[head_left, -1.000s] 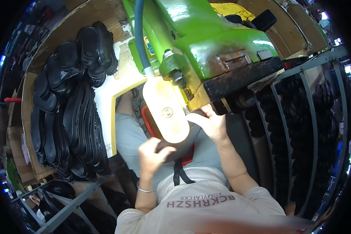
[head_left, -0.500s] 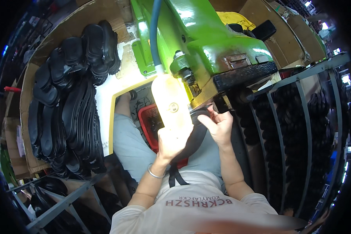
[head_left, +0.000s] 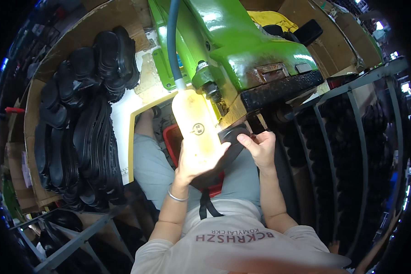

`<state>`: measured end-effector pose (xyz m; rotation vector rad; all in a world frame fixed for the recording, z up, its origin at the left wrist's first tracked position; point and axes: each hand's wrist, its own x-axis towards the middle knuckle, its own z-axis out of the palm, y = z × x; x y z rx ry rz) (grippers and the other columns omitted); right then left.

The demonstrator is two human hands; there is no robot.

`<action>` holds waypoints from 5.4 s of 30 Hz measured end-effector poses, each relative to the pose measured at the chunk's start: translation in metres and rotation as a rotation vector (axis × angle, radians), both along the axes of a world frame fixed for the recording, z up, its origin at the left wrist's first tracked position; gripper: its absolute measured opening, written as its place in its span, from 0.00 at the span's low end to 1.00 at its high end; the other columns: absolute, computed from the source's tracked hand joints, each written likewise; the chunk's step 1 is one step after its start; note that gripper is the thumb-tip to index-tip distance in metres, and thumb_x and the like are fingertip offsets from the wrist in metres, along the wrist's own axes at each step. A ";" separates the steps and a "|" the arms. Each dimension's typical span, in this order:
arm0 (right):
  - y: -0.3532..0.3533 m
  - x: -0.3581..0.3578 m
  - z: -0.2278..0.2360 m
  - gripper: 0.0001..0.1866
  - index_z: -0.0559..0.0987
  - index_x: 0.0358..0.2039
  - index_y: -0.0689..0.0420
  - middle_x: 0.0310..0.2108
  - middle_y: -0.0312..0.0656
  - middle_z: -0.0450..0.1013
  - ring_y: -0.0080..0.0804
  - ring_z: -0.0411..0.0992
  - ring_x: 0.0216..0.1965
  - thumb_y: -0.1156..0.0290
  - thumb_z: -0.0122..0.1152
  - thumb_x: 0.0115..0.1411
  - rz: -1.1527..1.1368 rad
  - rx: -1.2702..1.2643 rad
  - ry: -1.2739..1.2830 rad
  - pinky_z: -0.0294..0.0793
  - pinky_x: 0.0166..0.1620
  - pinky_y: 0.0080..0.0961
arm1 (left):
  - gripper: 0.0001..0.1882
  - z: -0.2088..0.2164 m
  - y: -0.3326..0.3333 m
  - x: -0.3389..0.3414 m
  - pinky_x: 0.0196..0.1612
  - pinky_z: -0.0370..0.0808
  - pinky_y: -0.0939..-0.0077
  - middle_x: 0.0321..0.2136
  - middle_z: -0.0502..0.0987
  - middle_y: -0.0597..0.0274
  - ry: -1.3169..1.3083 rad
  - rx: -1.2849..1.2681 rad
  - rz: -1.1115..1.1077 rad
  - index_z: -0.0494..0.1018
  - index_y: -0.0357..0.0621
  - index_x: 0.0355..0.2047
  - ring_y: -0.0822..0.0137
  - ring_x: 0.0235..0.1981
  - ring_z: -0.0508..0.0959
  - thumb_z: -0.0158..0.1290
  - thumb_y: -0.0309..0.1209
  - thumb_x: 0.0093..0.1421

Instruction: Processing or inspecting shoe sole components using a specialized manufacturing machine.

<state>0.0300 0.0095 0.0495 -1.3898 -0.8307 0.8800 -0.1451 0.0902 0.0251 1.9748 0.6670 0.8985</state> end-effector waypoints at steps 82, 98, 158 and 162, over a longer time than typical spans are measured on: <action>-0.100 -0.057 -0.096 0.24 0.69 0.51 0.62 0.46 0.40 0.70 0.28 0.68 0.47 0.82 0.62 0.52 0.215 -0.012 0.728 0.68 0.50 0.25 | 0.11 0.032 -0.031 0.041 0.29 0.69 0.83 0.24 0.75 0.69 -0.194 -0.618 -0.011 0.74 0.35 0.35 0.79 0.25 0.70 0.53 0.32 0.59; -0.115 0.044 -0.034 0.20 0.68 0.42 0.61 0.42 0.42 0.69 0.30 0.69 0.44 0.83 0.57 0.46 -0.355 0.136 0.465 0.68 0.49 0.26 | 0.13 0.027 -0.031 0.040 0.36 0.72 0.85 0.31 0.77 0.61 -0.303 -0.565 0.142 0.72 0.32 0.37 0.76 0.31 0.75 0.59 0.21 0.51; -0.120 -0.038 -0.070 0.25 0.66 0.51 0.69 0.46 0.43 0.70 0.26 0.69 0.45 0.83 0.61 0.51 0.329 -0.160 0.548 0.68 0.51 0.25 | 0.09 -0.006 -0.019 0.025 0.29 0.68 0.86 0.24 0.72 0.68 -0.363 -0.363 0.235 0.68 0.36 0.29 0.80 0.25 0.70 0.57 0.16 0.51; -0.139 -0.034 -0.065 0.22 0.68 0.47 0.68 0.46 0.44 0.70 0.27 0.69 0.46 0.82 0.61 0.51 0.291 -0.077 0.634 0.67 0.51 0.22 | 0.10 -0.007 -0.028 0.003 0.31 0.68 0.86 0.24 0.70 0.70 -0.502 -0.580 0.267 0.68 0.38 0.29 0.79 0.25 0.69 0.56 0.14 0.50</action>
